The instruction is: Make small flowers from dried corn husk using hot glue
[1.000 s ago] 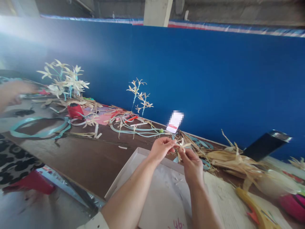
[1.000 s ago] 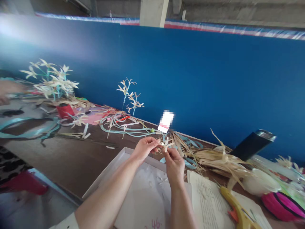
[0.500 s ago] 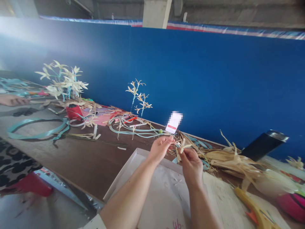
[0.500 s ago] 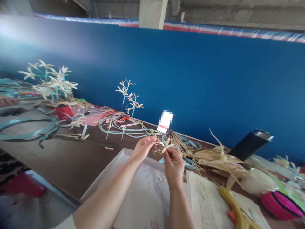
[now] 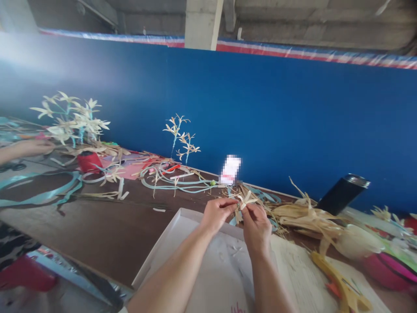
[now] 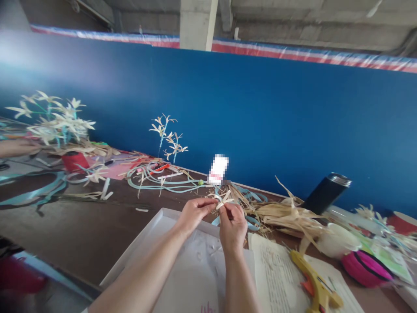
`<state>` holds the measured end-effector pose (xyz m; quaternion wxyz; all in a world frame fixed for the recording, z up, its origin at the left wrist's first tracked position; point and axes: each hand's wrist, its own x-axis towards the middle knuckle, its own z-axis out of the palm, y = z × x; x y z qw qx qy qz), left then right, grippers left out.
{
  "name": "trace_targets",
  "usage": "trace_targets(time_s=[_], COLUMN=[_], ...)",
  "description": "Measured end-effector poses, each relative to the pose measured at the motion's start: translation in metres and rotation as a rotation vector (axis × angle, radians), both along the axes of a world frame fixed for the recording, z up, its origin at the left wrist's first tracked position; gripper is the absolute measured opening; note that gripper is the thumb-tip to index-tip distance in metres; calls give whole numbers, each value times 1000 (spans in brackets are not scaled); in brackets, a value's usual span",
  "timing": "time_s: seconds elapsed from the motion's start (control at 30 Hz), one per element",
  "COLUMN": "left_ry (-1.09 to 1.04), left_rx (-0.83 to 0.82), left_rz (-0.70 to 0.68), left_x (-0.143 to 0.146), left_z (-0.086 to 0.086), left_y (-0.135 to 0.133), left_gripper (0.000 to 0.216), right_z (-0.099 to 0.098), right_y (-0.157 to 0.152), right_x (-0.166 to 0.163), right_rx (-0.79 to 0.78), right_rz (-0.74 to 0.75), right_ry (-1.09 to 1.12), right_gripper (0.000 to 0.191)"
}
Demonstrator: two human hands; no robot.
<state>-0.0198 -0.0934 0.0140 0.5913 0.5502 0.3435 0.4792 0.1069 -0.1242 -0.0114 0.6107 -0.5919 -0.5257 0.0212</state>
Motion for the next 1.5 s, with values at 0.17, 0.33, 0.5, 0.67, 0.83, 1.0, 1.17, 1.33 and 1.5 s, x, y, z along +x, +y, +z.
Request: trace_targets(time_s=[0.17,0.33,0.5,0.67,0.83,1.0,1.17,1.33,1.5], left_ry=[-33,0,36,30,-4,-54,73,245,313], left_rx=[58,167,207,200,189,168,364,597,698], left_rz=[66,91,106,95,76,22,139,208,219], left_x=[4,4,4,4,6,12,13,10,10], left_z=[5,2,3,7,5,-9,-16,-15,-15], left_y=[-6,-5,-10,-13,-13,-10,-10,-13,-16], left_gripper=[27,21,20,20,22,28,23,31,41], right_z=[2,2,1,3,4,3,3,3,2], right_y=[-1,0,0,-2,-3,-2,-2,-2,0], right_x=[-2,-3,-2,-3,-3,1,2,2,5], right_rx=[-5,2,17,33,25,37,46,42,55], right_rz=[-3,1,-9,-10,-21,-57,-51,-42,-49], right_ry=[-11,-27,-38,-52,-61,-92,-125,-120,-106], right_gripper=[25,22,22,19,18,19,19,19,22])
